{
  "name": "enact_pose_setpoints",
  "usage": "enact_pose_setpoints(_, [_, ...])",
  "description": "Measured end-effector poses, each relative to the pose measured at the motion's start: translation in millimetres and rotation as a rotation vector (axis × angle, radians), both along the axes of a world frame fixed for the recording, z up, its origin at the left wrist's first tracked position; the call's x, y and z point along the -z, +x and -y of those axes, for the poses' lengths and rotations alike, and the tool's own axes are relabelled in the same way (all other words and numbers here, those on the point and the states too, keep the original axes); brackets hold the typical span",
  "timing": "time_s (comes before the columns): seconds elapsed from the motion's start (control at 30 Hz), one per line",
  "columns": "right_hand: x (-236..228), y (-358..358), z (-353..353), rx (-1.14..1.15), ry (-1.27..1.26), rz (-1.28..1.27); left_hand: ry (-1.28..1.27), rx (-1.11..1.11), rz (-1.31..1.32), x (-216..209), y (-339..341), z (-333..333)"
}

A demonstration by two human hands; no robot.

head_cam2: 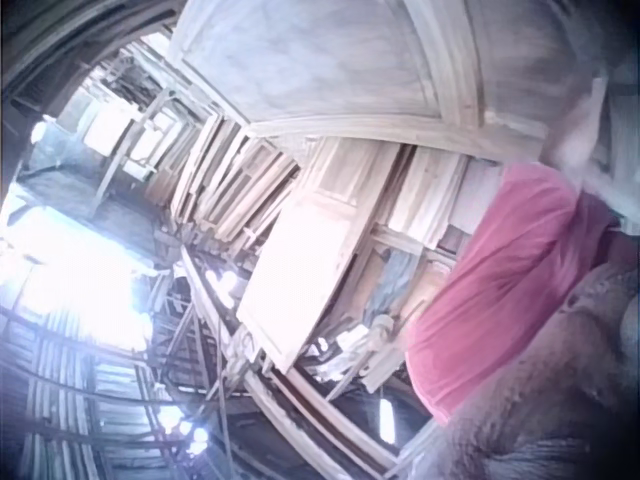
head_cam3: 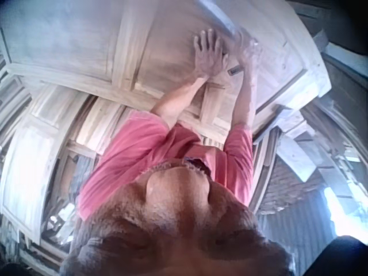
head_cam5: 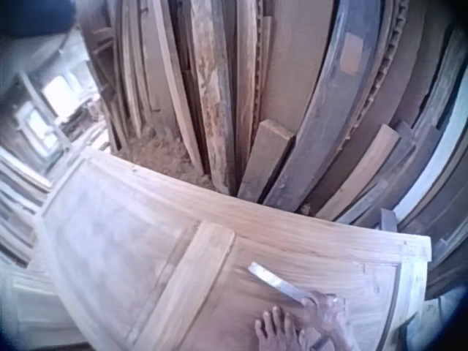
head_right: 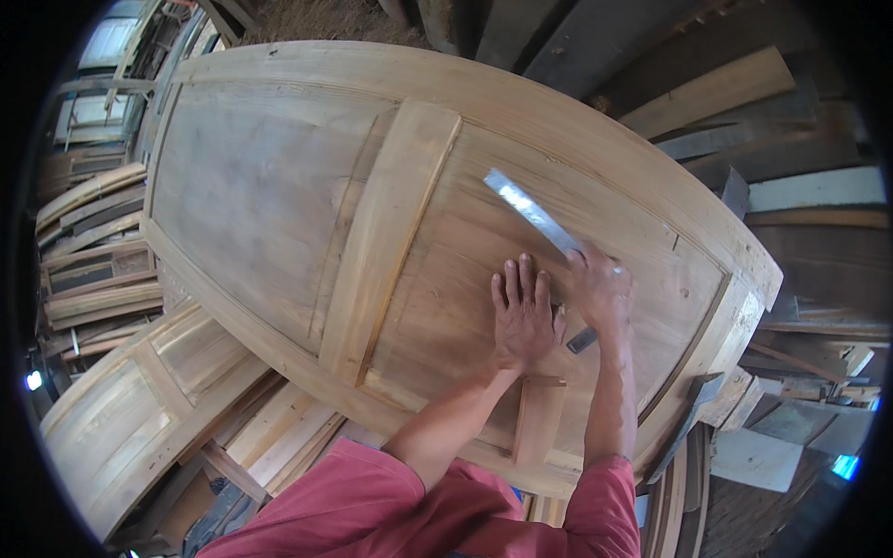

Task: The person measures the surface of a wooden door using a square ruler. They place the ruler at different positions along the panels and frame, checking alignments while holding a wooden block against the door surface.

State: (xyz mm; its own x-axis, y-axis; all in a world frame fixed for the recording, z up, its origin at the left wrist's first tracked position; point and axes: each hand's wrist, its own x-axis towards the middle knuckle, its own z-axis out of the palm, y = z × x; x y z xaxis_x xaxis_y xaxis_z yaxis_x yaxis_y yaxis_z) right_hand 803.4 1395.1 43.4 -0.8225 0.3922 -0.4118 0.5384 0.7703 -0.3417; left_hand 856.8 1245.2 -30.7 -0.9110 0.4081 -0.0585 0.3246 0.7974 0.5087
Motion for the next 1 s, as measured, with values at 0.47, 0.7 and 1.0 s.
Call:
enact_pose_setpoints(0.47, [4, -75, 36, -0.243, 0.108, 0.025, 0.075, -0.01, 0.077, 9, 5, 4])
enact_pose_setpoints(0.7, [7, -75, 36, -0.243, 0.116, -0.032, 0.044, -0.002, 0.077, 7, 2, 3])
enact_pose_setpoints(1.0, [8, -77, 42, -0.253, 0.123, -0.008, 0.054, -0.003, 0.078, 8, 1, 9])
